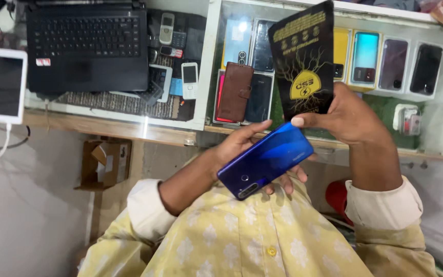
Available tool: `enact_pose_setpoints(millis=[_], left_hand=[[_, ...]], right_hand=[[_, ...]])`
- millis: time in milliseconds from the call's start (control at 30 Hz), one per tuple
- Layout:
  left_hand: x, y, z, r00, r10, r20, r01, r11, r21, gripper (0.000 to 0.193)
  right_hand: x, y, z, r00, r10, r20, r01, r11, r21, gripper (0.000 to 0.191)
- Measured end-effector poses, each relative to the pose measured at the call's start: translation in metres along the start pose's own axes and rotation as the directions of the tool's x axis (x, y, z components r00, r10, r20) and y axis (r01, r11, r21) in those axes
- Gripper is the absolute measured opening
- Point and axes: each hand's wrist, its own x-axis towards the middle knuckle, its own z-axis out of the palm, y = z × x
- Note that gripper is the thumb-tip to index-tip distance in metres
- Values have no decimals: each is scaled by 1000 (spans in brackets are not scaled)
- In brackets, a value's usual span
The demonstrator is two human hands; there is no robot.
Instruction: The person holds a blue smartphone and a screen protector package, then uses a heat gun to warm the phone's back cover. They proceed to pry open the back cover, separating it from the main body to expose the internal components.
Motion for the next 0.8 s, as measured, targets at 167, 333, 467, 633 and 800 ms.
enact_pose_setpoints(millis=[167, 333, 467, 633, 800], left_hand=[[-22, -14, -4, 995, 0, -102, -3, 1000, -26, 81], [-54, -39, -2, 979, -31, -202, 15, 997, -77, 82], [-60, -57, -6, 980, -30, -197, 29, 1000, -10, 80], [-53, -66, -7, 970, -49, -239, 90, 983, 162, 82], [-29, -77, -10, 952, -12, -306, 78, 975, 207, 75]], right_hand=[[-18, -1, 45, 993, 26, -118, 4, 968, 251, 27], [-49, 20, 106, 975, 57, -215, 44, 899, 436, 27], [-70, 29, 136, 945, 66, -319, 73, 912, 405, 23], [-95, 22, 150, 860, 148, -488, 108, 882, 459, 30], [-120, 16, 143, 875, 114, -471, 151, 860, 488, 12]])
